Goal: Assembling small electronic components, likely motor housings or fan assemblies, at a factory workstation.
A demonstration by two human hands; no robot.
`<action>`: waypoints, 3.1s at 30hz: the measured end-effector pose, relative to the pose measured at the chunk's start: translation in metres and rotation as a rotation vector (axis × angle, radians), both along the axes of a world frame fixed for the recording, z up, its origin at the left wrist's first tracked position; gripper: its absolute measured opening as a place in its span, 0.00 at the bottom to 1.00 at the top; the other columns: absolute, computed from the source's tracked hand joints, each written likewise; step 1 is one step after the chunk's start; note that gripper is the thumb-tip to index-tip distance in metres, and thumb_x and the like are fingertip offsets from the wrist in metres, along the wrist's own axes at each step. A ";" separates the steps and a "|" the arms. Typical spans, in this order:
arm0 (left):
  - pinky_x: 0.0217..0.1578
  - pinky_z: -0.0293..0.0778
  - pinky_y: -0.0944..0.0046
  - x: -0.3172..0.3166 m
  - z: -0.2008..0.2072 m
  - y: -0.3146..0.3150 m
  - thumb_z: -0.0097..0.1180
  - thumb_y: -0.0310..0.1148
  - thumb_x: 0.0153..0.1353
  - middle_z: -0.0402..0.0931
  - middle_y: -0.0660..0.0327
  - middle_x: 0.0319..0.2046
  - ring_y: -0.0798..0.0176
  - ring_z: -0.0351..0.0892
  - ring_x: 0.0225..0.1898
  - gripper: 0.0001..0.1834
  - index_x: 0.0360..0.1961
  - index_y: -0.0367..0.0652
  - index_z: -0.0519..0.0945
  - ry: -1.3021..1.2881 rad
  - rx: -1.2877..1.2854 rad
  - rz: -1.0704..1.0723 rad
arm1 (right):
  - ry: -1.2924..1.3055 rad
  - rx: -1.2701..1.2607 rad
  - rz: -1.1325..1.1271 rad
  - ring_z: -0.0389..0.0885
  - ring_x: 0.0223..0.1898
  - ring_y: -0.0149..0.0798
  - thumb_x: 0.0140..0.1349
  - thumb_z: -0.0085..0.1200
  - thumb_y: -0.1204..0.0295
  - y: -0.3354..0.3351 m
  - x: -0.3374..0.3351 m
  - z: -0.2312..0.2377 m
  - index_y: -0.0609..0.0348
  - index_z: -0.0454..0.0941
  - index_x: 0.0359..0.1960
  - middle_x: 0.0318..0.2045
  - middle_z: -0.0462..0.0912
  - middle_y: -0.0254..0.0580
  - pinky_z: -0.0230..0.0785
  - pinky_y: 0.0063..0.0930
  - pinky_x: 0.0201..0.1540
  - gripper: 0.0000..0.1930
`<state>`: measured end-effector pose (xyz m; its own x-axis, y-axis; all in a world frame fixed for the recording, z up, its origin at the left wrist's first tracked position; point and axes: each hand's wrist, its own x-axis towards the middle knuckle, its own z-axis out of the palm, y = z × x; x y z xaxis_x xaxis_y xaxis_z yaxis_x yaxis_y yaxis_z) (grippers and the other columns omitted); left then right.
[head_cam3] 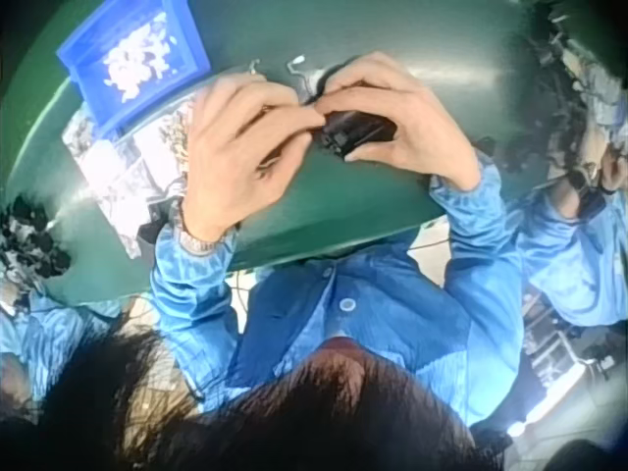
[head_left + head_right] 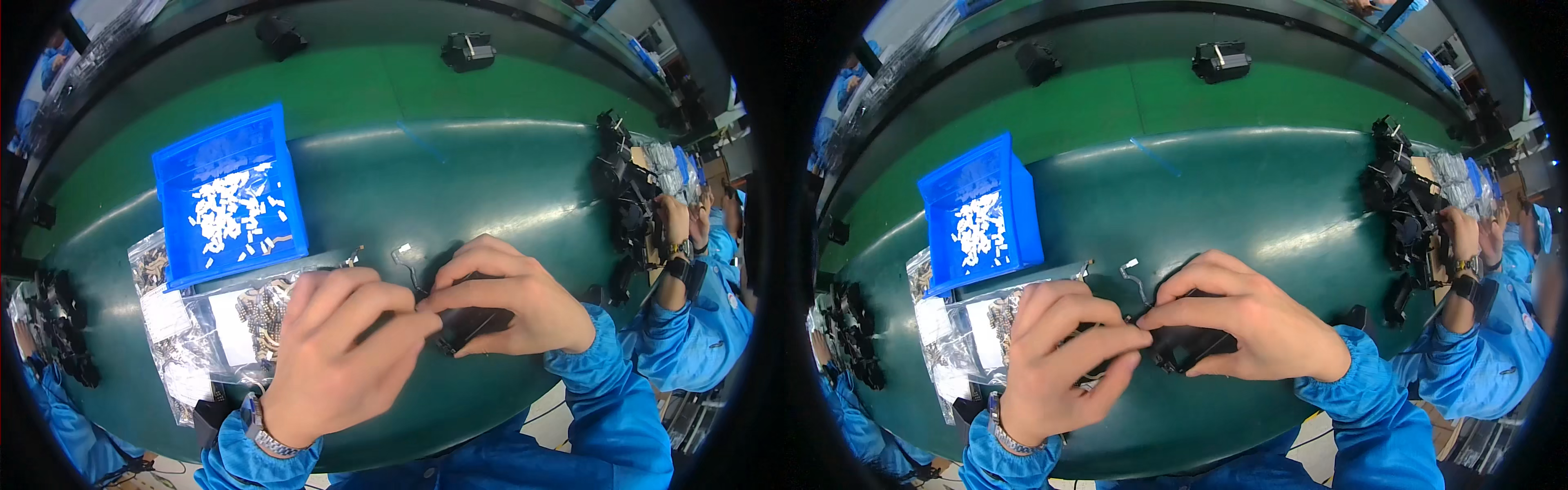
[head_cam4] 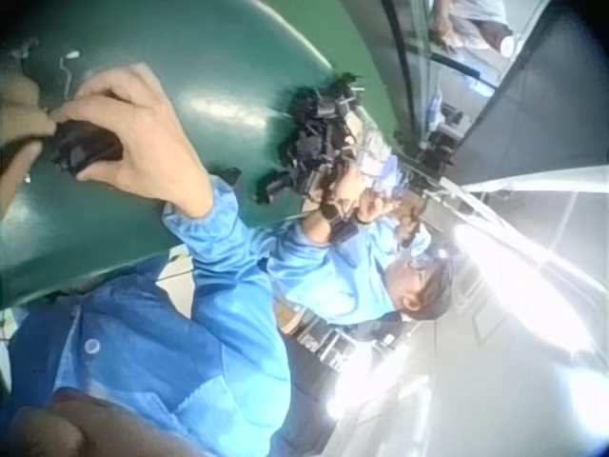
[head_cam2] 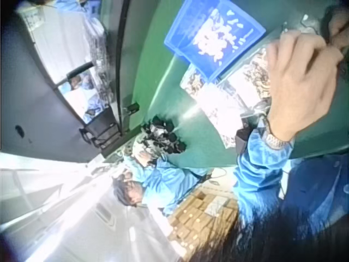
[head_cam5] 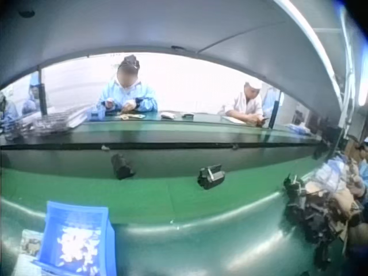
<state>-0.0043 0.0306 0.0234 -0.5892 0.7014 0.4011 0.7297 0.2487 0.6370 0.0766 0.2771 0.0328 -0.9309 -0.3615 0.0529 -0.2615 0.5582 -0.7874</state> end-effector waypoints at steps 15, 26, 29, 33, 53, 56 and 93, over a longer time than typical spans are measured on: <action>0.47 0.70 0.52 -0.001 -0.007 0.001 0.77 0.35 0.52 0.82 0.66 0.42 0.54 0.78 0.48 0.13 0.39 0.49 0.88 0.004 -0.069 -0.182 | 0.185 -0.032 -0.015 0.73 0.62 0.51 0.51 0.79 0.66 -0.002 0.004 0.003 0.45 0.92 0.39 0.57 0.82 0.30 0.63 0.47 0.65 0.13; 0.47 0.70 0.52 0.000 -0.007 0.000 0.77 0.37 0.50 0.82 0.67 0.39 0.55 0.78 0.47 0.13 0.37 0.50 0.87 0.006 -0.059 -0.160 | 0.296 0.068 -0.035 0.78 0.53 0.46 0.52 0.77 0.65 -0.003 0.002 0.001 0.46 0.92 0.36 0.45 0.86 0.24 0.66 0.43 0.57 0.10; 0.47 0.70 0.52 0.001 -0.007 0.000 0.77 0.38 0.50 0.82 0.66 0.39 0.55 0.79 0.47 0.13 0.36 0.49 0.87 0.004 -0.077 -0.159 | 0.326 0.084 -0.039 0.78 0.49 0.44 0.52 0.77 0.66 -0.004 0.002 0.000 0.47 0.92 0.35 0.43 0.86 0.24 0.68 0.40 0.53 0.09; 0.47 0.70 0.52 0.001 -0.005 0.001 0.77 0.36 0.51 0.82 0.66 0.38 0.54 0.79 0.46 0.12 0.35 0.48 0.87 0.019 -0.075 -0.148 | 0.295 0.061 -0.054 0.78 0.45 0.42 0.53 0.77 0.67 -0.003 0.003 0.000 0.49 0.92 0.35 0.42 0.86 0.26 0.70 0.36 0.47 0.09; 0.48 0.70 0.52 0.001 0.000 0.001 0.76 0.37 0.52 0.81 0.66 0.37 0.56 0.80 0.47 0.12 0.35 0.49 0.86 0.025 -0.109 -0.136 | 0.167 -0.001 -0.144 0.83 0.36 0.36 0.49 0.81 0.72 -0.011 0.009 0.006 0.54 0.93 0.33 0.36 0.90 0.32 0.74 0.30 0.39 0.10; 0.48 0.69 0.52 0.002 0.000 0.002 0.77 0.37 0.52 0.81 0.66 0.37 0.56 0.80 0.47 0.12 0.35 0.49 0.86 0.028 -0.107 -0.130 | 0.087 -0.071 -0.167 0.86 0.35 0.39 0.52 0.79 0.75 -0.011 0.008 0.010 0.56 0.91 0.34 0.34 0.89 0.34 0.79 0.32 0.40 0.09; 0.49 0.71 0.51 0.001 0.000 -0.002 0.74 0.33 0.55 0.81 0.63 0.40 0.52 0.79 0.48 0.12 0.40 0.46 0.87 0.092 0.003 -0.093 | 0.242 0.205 0.203 0.76 0.64 0.51 0.46 0.75 0.77 -0.002 -0.033 0.014 0.53 0.84 0.55 0.59 0.84 0.39 0.68 0.46 0.66 0.30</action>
